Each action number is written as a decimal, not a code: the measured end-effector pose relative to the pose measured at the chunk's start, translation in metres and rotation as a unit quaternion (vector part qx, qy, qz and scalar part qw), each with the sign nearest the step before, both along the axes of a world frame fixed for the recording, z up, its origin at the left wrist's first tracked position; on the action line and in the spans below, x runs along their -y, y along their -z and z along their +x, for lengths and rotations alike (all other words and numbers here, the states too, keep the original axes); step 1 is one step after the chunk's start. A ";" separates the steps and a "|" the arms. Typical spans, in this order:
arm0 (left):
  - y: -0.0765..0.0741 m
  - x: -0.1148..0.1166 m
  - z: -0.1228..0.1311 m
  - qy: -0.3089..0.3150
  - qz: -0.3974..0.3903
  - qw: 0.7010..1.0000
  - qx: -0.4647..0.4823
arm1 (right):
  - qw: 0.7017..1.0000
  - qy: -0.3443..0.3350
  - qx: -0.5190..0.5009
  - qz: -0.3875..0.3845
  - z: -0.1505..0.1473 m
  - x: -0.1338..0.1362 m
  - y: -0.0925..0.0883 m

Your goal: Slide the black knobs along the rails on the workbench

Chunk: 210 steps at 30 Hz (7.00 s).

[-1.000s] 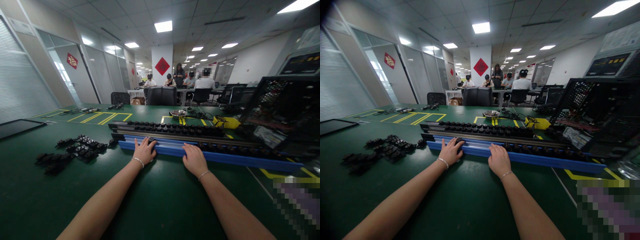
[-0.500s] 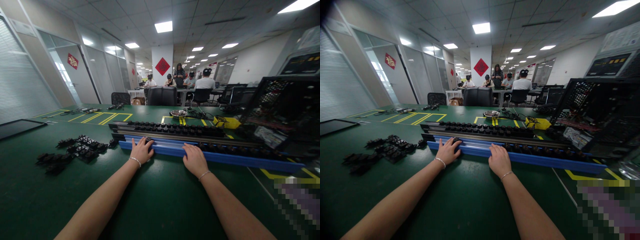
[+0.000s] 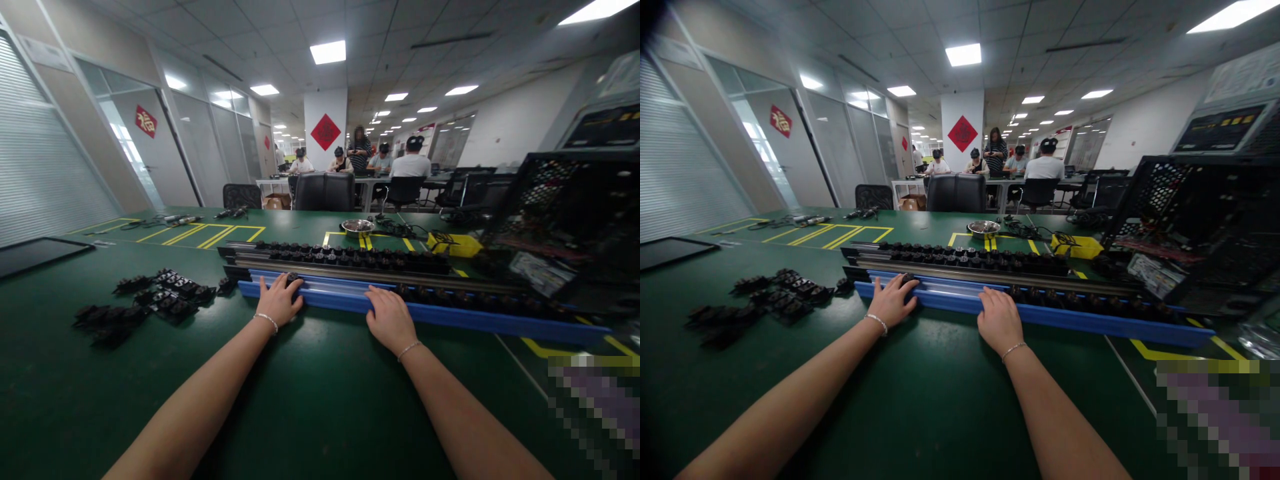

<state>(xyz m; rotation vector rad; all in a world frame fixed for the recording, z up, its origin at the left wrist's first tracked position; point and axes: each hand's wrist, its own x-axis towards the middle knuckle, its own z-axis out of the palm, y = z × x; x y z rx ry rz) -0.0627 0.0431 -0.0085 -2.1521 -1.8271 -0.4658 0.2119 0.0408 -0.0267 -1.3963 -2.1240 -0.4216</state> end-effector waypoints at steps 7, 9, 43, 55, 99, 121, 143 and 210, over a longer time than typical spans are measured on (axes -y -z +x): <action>-0.001 0.000 -0.005 -0.009 -0.004 1.000 0.004 | 1.000 -0.002 0.000 -0.005 0.000 -0.001 0.001; -0.001 0.000 -0.006 -0.011 -0.007 1.000 0.005 | 1.000 -0.002 -0.002 -0.006 0.001 -0.001 0.001; -0.001 -0.004 -0.029 -0.021 -0.008 1.000 -0.002 | 1.000 0.000 0.000 -0.014 0.000 0.000 -0.002; 0.001 -0.007 -0.038 -0.025 -0.014 1.000 0.003 | 1.000 0.002 0.004 -0.007 0.000 -0.001 0.000; 0.003 -0.011 -0.065 -0.051 -0.003 0.999 -0.006 | 1.000 0.003 0.000 -0.009 0.000 -0.001 0.000; 0.004 -0.014 -0.090 -0.046 0.005 0.999 -0.020 | 1.000 -0.003 0.002 -0.002 0.001 -0.001 0.000; -0.001 -0.012 -0.087 -0.125 -0.035 0.991 0.015 | 1.000 -0.005 0.005 0.000 0.002 -0.002 0.001; 0.020 -0.043 -0.156 -0.282 -0.047 0.912 0.293 | 1.000 -0.001 -0.001 -0.018 0.001 0.001 -0.003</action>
